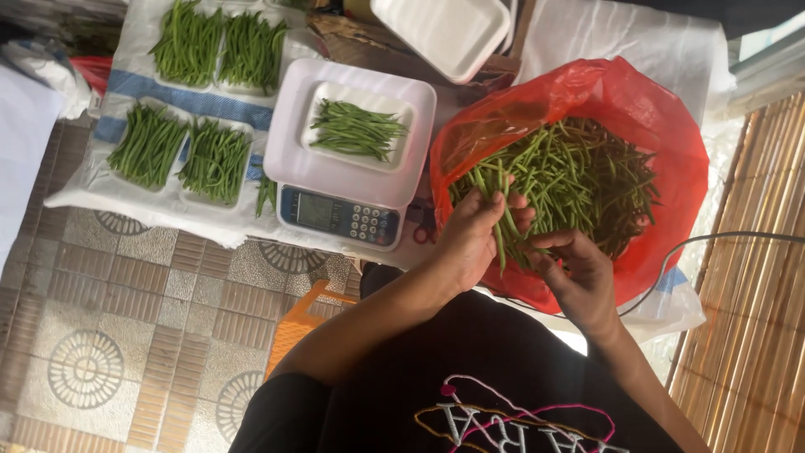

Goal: Sorting and weighing green beans from a large plastic bag into individual foam trays on a digital scale.

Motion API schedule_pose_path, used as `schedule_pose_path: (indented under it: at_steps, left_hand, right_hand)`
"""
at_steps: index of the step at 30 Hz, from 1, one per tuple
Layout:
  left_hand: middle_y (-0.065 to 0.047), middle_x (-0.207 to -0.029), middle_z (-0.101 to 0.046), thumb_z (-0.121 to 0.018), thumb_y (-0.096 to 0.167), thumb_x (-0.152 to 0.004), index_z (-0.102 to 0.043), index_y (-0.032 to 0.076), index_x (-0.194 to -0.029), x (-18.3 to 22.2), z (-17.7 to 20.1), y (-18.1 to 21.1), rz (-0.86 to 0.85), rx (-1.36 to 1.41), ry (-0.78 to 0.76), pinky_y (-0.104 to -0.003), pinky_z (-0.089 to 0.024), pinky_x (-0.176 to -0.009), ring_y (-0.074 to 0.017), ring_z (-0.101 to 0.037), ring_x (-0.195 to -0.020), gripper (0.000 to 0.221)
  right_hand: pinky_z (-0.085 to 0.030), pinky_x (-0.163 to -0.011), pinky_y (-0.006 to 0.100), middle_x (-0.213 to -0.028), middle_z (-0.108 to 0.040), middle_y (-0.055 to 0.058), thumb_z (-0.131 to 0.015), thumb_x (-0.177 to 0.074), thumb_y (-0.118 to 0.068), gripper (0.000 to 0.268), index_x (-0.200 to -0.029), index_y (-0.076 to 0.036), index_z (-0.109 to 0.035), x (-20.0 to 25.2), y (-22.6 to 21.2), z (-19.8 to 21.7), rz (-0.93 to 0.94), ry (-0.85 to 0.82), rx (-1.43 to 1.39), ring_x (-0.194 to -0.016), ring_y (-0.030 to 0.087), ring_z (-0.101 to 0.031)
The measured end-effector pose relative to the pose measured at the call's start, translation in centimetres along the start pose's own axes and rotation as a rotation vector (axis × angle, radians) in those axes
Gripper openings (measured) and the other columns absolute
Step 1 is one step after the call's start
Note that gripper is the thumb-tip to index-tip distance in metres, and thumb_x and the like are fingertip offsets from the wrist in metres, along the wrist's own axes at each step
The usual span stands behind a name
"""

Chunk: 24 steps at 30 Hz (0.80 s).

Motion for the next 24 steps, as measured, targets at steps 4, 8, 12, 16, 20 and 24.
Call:
schedule_pose_path:
  at_steps: [4, 8, 12, 16, 20, 24]
  left_hand:
    - [-0.002, -0.104, -0.061, -0.049, 0.018, -0.111, -0.048, 0.003, -0.141, -0.5, 2.4, 0.5, -0.082, 0.023, 0.067, -0.038, -0.059, -0.096, -0.0175, -0.066, -0.102, 0.034]
    - [-0.001, -0.103, -0.052, -0.049, 0.021, -0.111, -0.050, 0.006, -0.137, -0.2, 3.9, 3.0, -0.171, -0.002, 0.084, -0.036, -0.051, -0.102, -0.0158, -0.058, -0.104, 0.030]
    - [0.003, -0.114, -0.041, -0.045, 0.023, -0.111, -0.052, 0.012, -0.130, 4.2, -0.8, 8.3, -0.256, -0.324, 0.161, -0.032, -0.029, -0.112, -0.0118, -0.038, -0.117, 0.024]
    - [0.000, -0.111, -0.061, -0.040, 0.036, -0.109, -0.059, 0.025, -0.125, 5.1, 1.4, 12.2, -0.256, -1.015, 0.370, -0.033, -0.055, -0.095, -0.0168, -0.072, -0.097, 0.027]
    - [-0.003, -0.095, -0.061, -0.042, 0.035, -0.110, -0.050, 0.021, -0.141, 5.6, 4.0, 14.4, -0.182, -0.541, 0.300, -0.024, -0.052, -0.068, -0.0137, -0.058, -0.084, 0.035]
    - [-0.006, -0.090, -0.066, -0.058, 0.035, -0.105, -0.052, 0.014, -0.141, 2.2, 11.8, 13.6, -0.239, -0.118, 0.158, -0.025, -0.054, -0.072, -0.0157, -0.066, -0.085, 0.043]
  right_hand:
    - [-0.051, -0.075, 0.031, -0.103, -0.078, 0.013, -0.076, -0.084, 0.000, 0.017, -0.101, -0.002, -0.075, -2.2, -1.6, -1.8, 0.048, -0.151, 0.092, -0.089, 0.017, -0.068]
    - [-0.047, -0.102, 0.046, -0.137, -0.059, 0.026, -0.058, -0.093, -0.027, 0.051, -0.133, 0.004, -0.054, -5.0, -2.7, -4.8, -0.103, -0.293, -0.320, -0.128, 0.037, -0.059]
    - [-0.047, -0.100, 0.051, -0.125, -0.058, 0.022, -0.045, -0.108, -0.026, 0.042, -0.138, 0.004, -0.050, -7.5, -0.9, -8.9, -0.315, -0.332, -0.113, -0.120, 0.033, -0.059]
    - [-0.047, -0.093, 0.048, -0.123, -0.060, 0.025, -0.046, -0.107, -0.026, 0.049, -0.144, 0.006, -0.046, -9.2, -3.5, -12.8, -0.404, -0.442, -0.065, -0.113, 0.033, -0.060]
    - [-0.045, -0.076, 0.037, -0.101, -0.059, 0.019, -0.050, -0.105, -0.024, 0.044, -0.139, 0.004, -0.054, -10.2, -4.1, -16.4, -0.494, -0.611, 0.013, -0.091, 0.025, -0.057]
    - [-0.050, -0.081, 0.038, -0.091, -0.059, 0.011, -0.058, -0.106, -0.017, 0.026, -0.118, 0.001, -0.071, -11.4, -4.1, -19.4, -0.310, -0.728, 0.016, -0.095, 0.019, -0.055]
Point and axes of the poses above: each hand's wrist, its own x-axis away from the middle knuckle, its own z-axis out of the back of the hand, y = z × x, the point moved 2 cm from there along -x, towards the middle knuckle
